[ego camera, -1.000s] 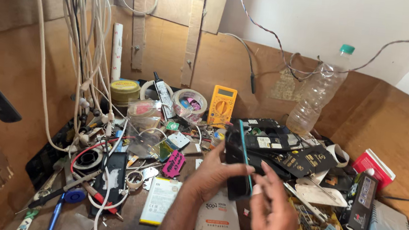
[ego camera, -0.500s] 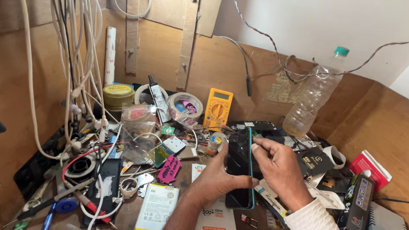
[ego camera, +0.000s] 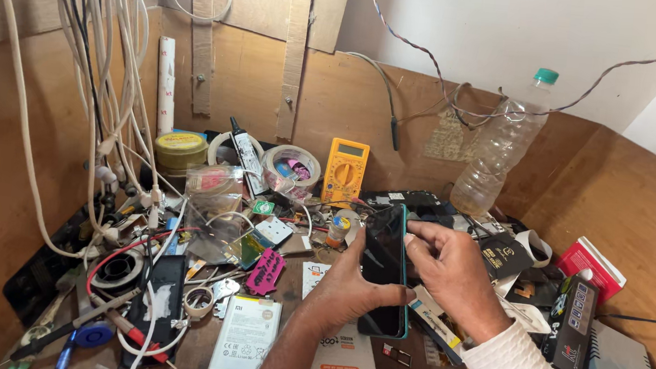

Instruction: The person holds a smartphone at a cluttered workbench and pries along the edge of its back cover with a small tool, working the cover loose around the sides. They then separate the teal back cover from the phone body, exposing the internal battery and components, and continue manipulating the opened phone.

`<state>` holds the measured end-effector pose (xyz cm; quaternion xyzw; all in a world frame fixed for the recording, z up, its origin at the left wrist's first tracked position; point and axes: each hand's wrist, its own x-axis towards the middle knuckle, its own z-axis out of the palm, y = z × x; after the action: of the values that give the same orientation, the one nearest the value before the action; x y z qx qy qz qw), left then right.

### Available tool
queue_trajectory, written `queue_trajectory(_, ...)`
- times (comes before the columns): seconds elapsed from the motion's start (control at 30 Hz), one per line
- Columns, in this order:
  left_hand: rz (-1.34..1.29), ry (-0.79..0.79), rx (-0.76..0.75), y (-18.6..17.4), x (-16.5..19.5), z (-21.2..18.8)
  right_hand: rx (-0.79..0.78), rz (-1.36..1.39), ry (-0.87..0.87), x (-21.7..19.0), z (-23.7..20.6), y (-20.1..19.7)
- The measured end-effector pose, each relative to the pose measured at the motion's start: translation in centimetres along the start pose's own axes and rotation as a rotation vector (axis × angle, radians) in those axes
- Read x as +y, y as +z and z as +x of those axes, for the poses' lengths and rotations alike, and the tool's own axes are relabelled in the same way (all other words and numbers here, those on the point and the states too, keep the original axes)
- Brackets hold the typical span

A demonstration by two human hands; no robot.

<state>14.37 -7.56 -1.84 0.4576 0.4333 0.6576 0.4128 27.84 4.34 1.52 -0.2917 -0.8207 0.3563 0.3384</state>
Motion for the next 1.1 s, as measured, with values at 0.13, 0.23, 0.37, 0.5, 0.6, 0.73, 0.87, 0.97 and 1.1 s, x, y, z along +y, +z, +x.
queue_trajectory(0.13, -0.004, 0.003, -0.003, 0.0, 0.0, 0.0, -0.026, 0.048, 0.021, 0.0, -0.3, -0.2)
queue_trajectory(0.23, -0.008, -0.026, -0.003, 0.0, -0.1, 0.0, -0.023, 0.025, 0.0, -0.1, -0.5, -0.4)
queue_trajectory(0.37, -0.029, 0.019, -0.017, -0.1, -0.1, 0.0, -0.065, 0.096, 0.059, -0.3, -0.4, -0.4)
queue_trajectory(0.5, -0.047, 0.023, -0.026, 0.0, -0.4, 0.0, -0.071, 0.15, 0.088, -0.5, -0.4, -0.4)
queue_trajectory(0.6, -0.055, 0.037, -0.032, 0.0, -0.7, 0.2, -0.049, 0.13, 0.087, -0.5, -0.5, -0.4)
queue_trajectory(0.73, 0.004, 0.041, -0.002, -0.2, -0.9, 0.2, -0.005, 0.132, 0.08, -0.4, -0.5, 0.0)
queue_trajectory(0.87, -0.01, 0.013, 0.022, -0.1, -0.9, 0.1, 0.018, 0.134, 0.078, -0.4, -0.3, 0.3)
queue_trajectory(0.97, 0.004, 0.027, 0.015, 0.0, -0.9, 0.1, 0.03, 0.095, 0.07, -0.5, -0.3, 0.3)
queue_trajectory(1.1, -0.038, 0.032, 0.006, 0.1, -1.0, 0.0, 0.063, 0.092, 0.066, -0.8, -0.6, 0.7)
